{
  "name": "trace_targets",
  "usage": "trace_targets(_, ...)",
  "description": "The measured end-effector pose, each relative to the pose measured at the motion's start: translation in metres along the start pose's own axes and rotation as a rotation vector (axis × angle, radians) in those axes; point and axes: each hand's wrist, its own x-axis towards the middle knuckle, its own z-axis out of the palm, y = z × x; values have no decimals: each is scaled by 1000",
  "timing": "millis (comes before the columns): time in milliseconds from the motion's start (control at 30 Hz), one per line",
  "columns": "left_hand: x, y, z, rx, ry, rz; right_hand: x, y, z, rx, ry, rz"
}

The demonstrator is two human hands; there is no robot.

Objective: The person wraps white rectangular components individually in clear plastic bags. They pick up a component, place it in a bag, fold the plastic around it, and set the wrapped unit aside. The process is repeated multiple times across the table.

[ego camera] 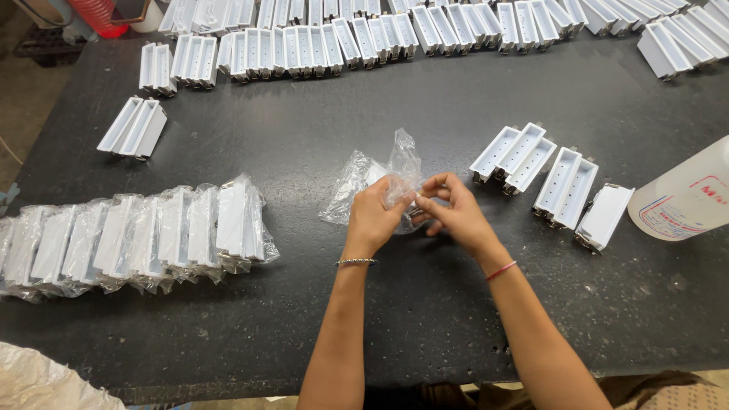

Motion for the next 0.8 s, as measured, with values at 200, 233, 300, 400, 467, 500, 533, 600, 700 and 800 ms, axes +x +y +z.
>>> trace_targets(200, -1, 4, 9, 53, -49, -44, 7, 30, 11, -307, 167, 33)
trace_targets(233, -1, 3, 12, 38, -54, -63, 10, 36, 11, -261, 104, 43)
trace_targets(300, -2, 2, 17, 9, -63, -109, 17, 47, 8, -166, -25, 71)
trace_targets(400, -2, 1, 20, 77, -20, -40, 22, 57, 1, -148, -102, 30)
trace_targets(467, -2, 1, 18, 7, -35, -55, 23, 60, -2, -158, -119, 47)
trace_targets(500, -2, 2, 16, -29, -43, -61, 23, 60, -2, -164, -126, 55)
trace_targets(533, -2, 3, 16, -12, -43, -63, 23, 59, -2, -176, -120, 64)
trace_targets(600, -2, 5, 13, 23, -36, -67, 23, 57, -1, -202, -110, 79)
trace_targets(700, -2, 8, 11, 24, -84, -115, 23, 55, -1, -236, -118, 89)
trace_targets(800, -2, 8, 11, 16, -68, -89, 22, 55, -1, -225, -142, 21)
